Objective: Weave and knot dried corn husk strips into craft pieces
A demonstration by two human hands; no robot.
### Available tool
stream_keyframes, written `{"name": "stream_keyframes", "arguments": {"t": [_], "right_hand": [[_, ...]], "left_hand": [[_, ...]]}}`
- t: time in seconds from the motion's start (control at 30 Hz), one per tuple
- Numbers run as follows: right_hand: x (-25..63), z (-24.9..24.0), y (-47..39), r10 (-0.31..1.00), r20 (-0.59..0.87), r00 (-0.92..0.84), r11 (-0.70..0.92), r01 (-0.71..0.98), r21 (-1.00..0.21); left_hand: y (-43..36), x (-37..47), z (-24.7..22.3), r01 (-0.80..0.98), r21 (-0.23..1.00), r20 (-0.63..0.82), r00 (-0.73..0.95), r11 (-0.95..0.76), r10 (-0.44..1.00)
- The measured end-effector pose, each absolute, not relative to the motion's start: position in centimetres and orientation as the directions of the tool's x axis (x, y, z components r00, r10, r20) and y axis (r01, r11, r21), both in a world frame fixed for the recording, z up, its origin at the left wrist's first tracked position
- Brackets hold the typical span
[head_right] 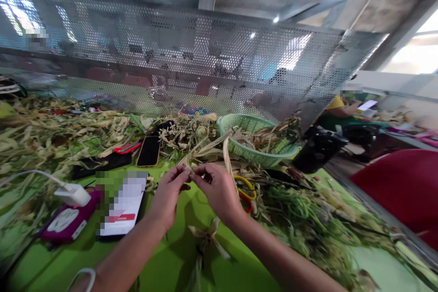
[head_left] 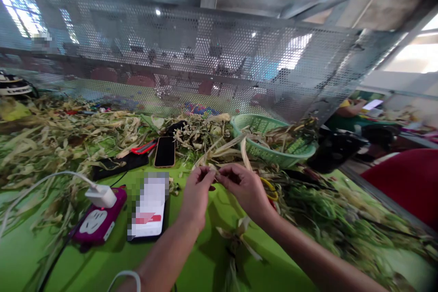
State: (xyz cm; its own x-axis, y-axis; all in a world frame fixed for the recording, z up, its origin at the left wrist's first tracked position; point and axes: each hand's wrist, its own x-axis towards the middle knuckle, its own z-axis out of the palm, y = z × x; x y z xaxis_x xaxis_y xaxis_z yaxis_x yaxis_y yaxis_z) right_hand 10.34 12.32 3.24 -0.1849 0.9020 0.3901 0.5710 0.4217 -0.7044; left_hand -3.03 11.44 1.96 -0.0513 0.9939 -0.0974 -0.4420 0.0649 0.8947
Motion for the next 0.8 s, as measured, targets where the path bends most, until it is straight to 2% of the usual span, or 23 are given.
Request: {"name": "stream_keyframes", "arguments": {"t": [0.17, 0.27, 0.33, 0.47, 0.57, 0.67, 0.8], "right_hand": [[10.7, 3.2, 12.2, 0.905, 0.391, -0.169, 0.415, 0.550, -0.725], [11.2, 3.5, 12.2, 0.909, 0.383, -0.165, 0.408, 0.546, -0.732], [11.8, 3.9, 12.1, 0.909, 0.393, -0.142, 0.401, 0.557, -0.727], [13.6, 4.7, 11.9, 0.905, 0.420, -0.074, 0.386, 0.557, -0.735], [15.0, 4.7, 11.3, 0.914, 0.399, -0.071, 0.370, 0.549, -0.750], [16.0, 4.6, 10.5, 0.929, 0.364, -0.061, 0.338, 0.536, -0.774], [16.8, 4.8, 9.8, 0.934, 0.350, -0.065, 0.327, 0.547, -0.771]], "left_hand": [[11.2, -2.9, 2.1, -0.450, 0.890, -0.092, -0.029, 0.069, 0.995], [11.2, -3.0, 2.1, -0.400, 0.913, -0.077, 0.039, 0.086, 0.996], [11.3, -3.2, 2.0, -0.303, 0.951, -0.036, 0.084, 0.060, 0.996], [11.3, -4.1, 2.0, 0.037, 0.996, 0.074, 0.250, -0.086, 0.965], [10.7, -4.6, 2.1, 0.288, 0.939, 0.054, 0.414, -0.187, 0.909], [9.7, -4.3, 1.9, 0.501, 0.788, 0.056, 0.522, -0.359, 0.851], [8.5, -3.3, 1.4, 0.566, 0.671, 0.131, 0.546, -0.480, 0.827]]}}
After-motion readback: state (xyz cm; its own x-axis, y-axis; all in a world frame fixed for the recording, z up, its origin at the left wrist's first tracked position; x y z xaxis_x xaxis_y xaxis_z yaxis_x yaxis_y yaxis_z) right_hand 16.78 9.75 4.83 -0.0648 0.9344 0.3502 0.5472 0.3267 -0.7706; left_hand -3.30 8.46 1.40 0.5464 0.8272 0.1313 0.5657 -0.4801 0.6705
